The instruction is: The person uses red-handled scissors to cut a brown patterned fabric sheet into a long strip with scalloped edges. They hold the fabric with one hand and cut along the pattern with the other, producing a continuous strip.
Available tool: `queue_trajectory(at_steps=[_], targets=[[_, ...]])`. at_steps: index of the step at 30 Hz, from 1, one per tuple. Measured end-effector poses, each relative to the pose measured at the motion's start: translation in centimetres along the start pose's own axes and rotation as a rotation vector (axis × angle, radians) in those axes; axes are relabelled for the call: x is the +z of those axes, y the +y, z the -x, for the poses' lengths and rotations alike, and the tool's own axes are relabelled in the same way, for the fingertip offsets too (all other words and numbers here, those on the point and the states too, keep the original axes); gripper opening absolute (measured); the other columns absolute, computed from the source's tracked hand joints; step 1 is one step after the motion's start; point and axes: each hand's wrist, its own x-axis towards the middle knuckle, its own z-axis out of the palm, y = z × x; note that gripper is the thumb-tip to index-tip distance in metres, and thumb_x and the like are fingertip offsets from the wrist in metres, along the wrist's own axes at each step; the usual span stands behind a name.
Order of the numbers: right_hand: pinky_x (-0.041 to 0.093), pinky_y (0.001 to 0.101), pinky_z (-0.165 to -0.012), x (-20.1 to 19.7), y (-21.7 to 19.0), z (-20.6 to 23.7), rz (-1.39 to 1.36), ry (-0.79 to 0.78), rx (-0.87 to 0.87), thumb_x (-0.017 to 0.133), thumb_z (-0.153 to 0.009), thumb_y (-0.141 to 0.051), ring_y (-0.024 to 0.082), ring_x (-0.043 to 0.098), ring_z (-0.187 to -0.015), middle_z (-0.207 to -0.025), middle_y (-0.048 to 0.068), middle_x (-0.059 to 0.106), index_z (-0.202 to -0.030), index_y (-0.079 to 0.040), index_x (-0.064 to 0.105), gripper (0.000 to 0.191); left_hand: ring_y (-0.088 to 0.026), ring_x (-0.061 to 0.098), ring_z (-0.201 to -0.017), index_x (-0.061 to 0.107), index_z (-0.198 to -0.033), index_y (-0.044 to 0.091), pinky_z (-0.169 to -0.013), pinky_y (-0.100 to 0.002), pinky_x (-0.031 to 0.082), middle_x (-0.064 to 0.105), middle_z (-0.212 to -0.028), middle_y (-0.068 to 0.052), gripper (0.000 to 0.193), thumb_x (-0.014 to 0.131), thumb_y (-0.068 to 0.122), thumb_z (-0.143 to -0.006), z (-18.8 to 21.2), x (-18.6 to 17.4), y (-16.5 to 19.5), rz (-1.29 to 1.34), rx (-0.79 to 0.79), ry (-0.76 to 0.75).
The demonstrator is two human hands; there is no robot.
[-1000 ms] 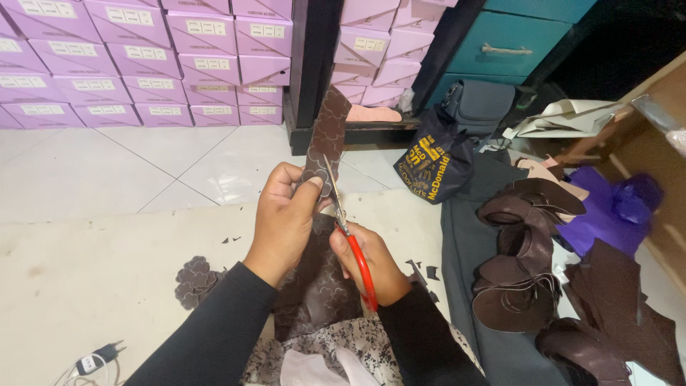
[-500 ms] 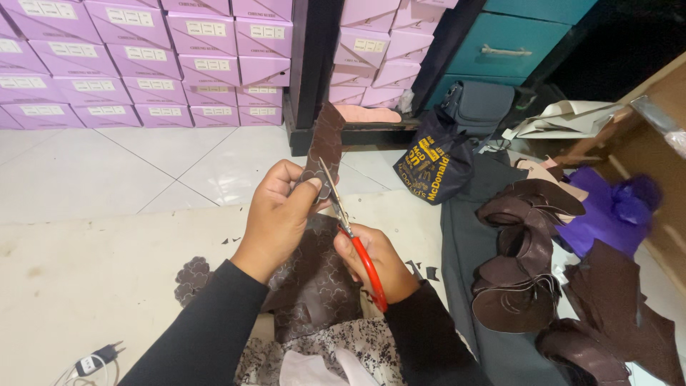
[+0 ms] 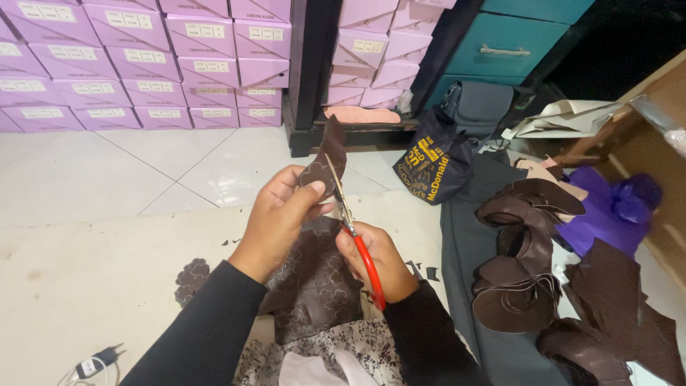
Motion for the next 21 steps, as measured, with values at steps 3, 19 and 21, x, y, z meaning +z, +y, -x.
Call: queue_trajectory(at_steps=[3,19,21], targets=[[0.037,0.0236,-0.048,-0.07,0.19,-0.17,0.032,0.021,0.004,0.057,-0.101,-0.047,0.006,0.044,-0.051,-0.060,-0.004,0.048,-0.087,-0.007,0.057,0.043,-0.008,0.066,-0.093,0.063,-0.107,0.003,-0.088,-0.031,0.059,0.068,-0.103,-0.002,0.014,0.057,0.014,-0.101,0.03,0.32,-0.10,-0.047,0.052,-0.017],[0.038,0.0226,-0.051,-0.07,-0.35,0.07,-0.020,-0.066,-0.018,0.053,-0.104,-0.043,0.006,0.043,-0.057,-0.068,-0.004,0.045,-0.091,-0.007,0.055,0.038,-0.008,0.066,-0.079,0.063,-0.099,0.001,-0.073,-0.024,0.055,0.070,-0.092,-0.004,0.012,0.056,0.011,-0.100,0.16,0.50,0.26,-0.261,0.057,0.032],[0.037,0.0224,-0.050,-0.11,-0.47,0.12,-0.028,-0.073,-0.008,0.054,-0.104,-0.043,0.005,0.041,-0.056,-0.068,-0.005,0.044,-0.090,-0.008,0.055,0.038,-0.008,0.067,-0.080,0.062,-0.099,0.001,-0.074,-0.024,0.056,0.070,-0.093,-0.005,0.012,0.056,0.011,-0.100,0.13,0.36,0.22,-0.234,0.062,0.025]])
